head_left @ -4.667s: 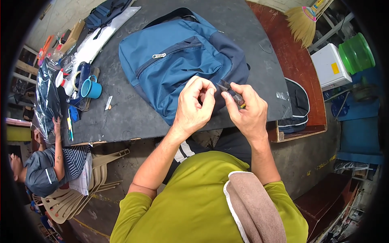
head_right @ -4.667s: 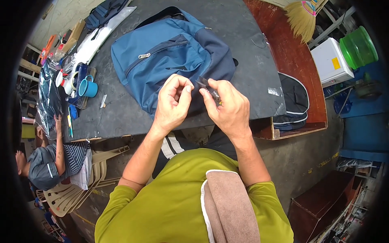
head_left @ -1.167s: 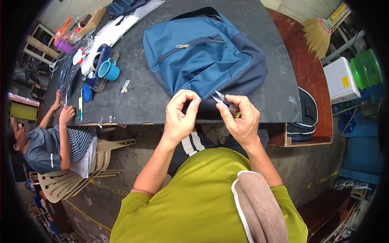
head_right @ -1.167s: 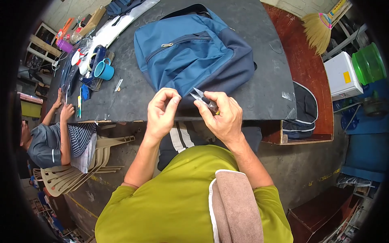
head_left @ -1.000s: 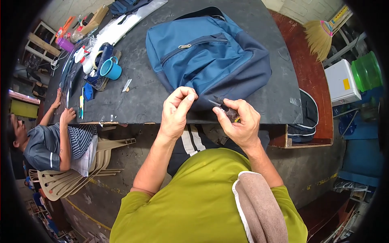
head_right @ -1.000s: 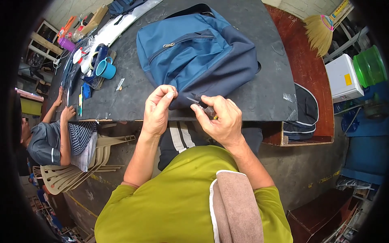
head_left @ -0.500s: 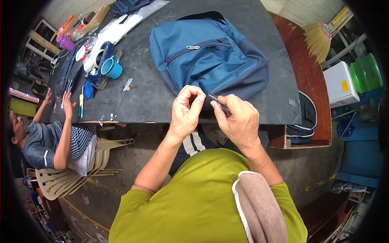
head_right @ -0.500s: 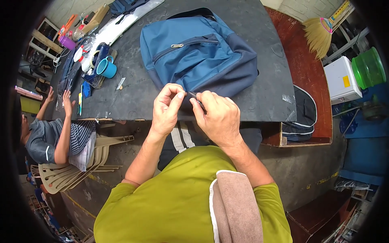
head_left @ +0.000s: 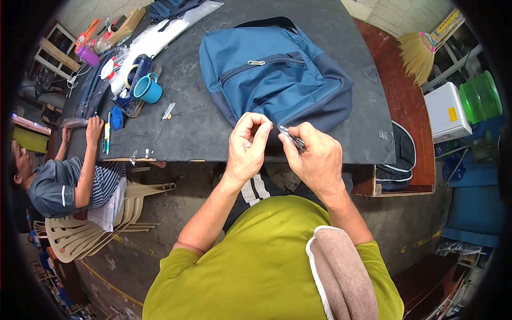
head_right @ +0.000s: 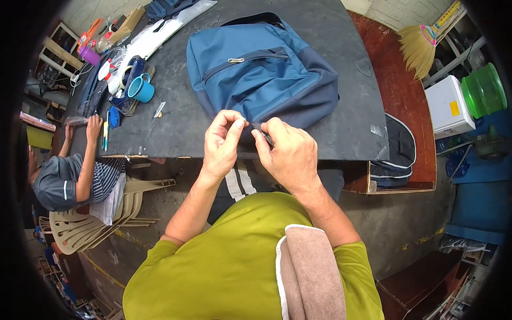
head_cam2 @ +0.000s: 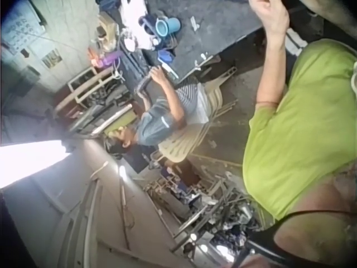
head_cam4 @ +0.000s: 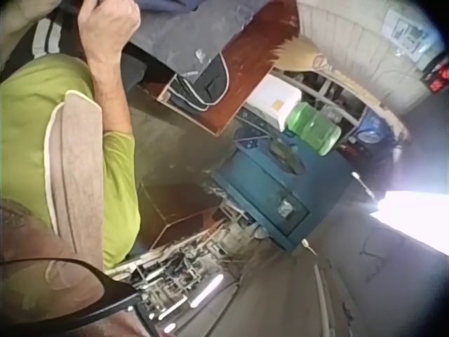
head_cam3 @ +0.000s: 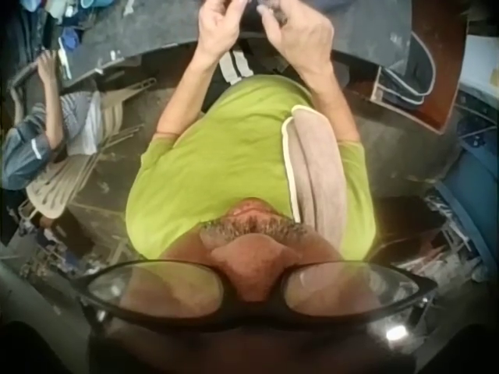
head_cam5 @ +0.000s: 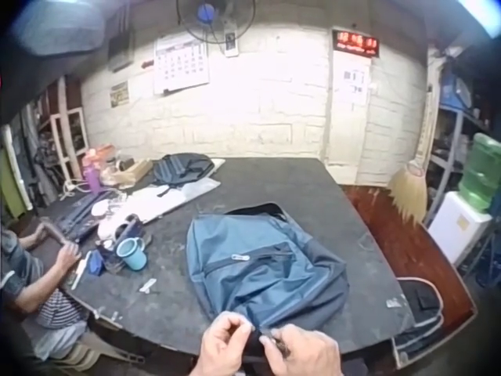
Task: Assembling and inspecting backpack components by trimming threads and checking zippers on a workbench.
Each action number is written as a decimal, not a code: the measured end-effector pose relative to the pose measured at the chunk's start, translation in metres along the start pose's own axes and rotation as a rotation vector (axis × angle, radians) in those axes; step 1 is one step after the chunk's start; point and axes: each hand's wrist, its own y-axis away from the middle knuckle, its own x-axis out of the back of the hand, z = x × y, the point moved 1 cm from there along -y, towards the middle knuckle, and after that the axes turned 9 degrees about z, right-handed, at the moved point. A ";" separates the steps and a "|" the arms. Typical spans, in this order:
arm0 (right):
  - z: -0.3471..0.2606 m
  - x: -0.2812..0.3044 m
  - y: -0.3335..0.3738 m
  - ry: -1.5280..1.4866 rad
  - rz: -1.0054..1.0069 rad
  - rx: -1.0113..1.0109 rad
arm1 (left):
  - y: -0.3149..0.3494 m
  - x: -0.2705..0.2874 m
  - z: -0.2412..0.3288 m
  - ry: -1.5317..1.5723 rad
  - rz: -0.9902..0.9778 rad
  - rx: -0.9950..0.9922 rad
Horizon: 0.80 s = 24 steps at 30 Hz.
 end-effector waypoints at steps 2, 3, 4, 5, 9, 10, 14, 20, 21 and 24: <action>0.001 -0.002 0.002 0.010 -0.003 0.020 | 0.001 -0.003 0.001 0.026 0.003 -0.002; 0.002 -0.003 0.002 0.010 -0.004 0.020 | 0.001 -0.004 0.002 0.052 0.007 -0.004; 0.005 -0.004 0.003 0.005 0.005 0.028 | 0.001 -0.004 0.002 0.052 0.007 -0.003; 0.006 -0.004 0.004 -0.001 0.012 0.035 | 0.001 -0.003 0.005 0.080 0.010 -0.001; 0.008 0.014 -0.002 -0.118 0.074 -0.316 | -0.004 0.016 0.029 0.232 0.163 -0.008; 0.023 0.014 0.000 -0.158 0.156 -0.315 | -0.009 0.028 0.031 0.265 0.198 -0.082; 0.041 0.024 0.003 -0.511 0.279 -0.432 | -0.032 0.080 0.025 0.062 0.526 -0.220; 0.056 0.018 0.016 -0.544 0.146 -0.589 | -0.031 0.094 0.015 -0.255 0.389 -0.178; 0.057 0.013 0.020 -0.571 0.120 -0.595 | -0.027 0.087 0.011 -0.264 0.332 -0.173; 0.056 -0.002 0.023 -0.570 0.070 -0.648 | -0.012 0.056 0.027 -0.751 0.183 -0.448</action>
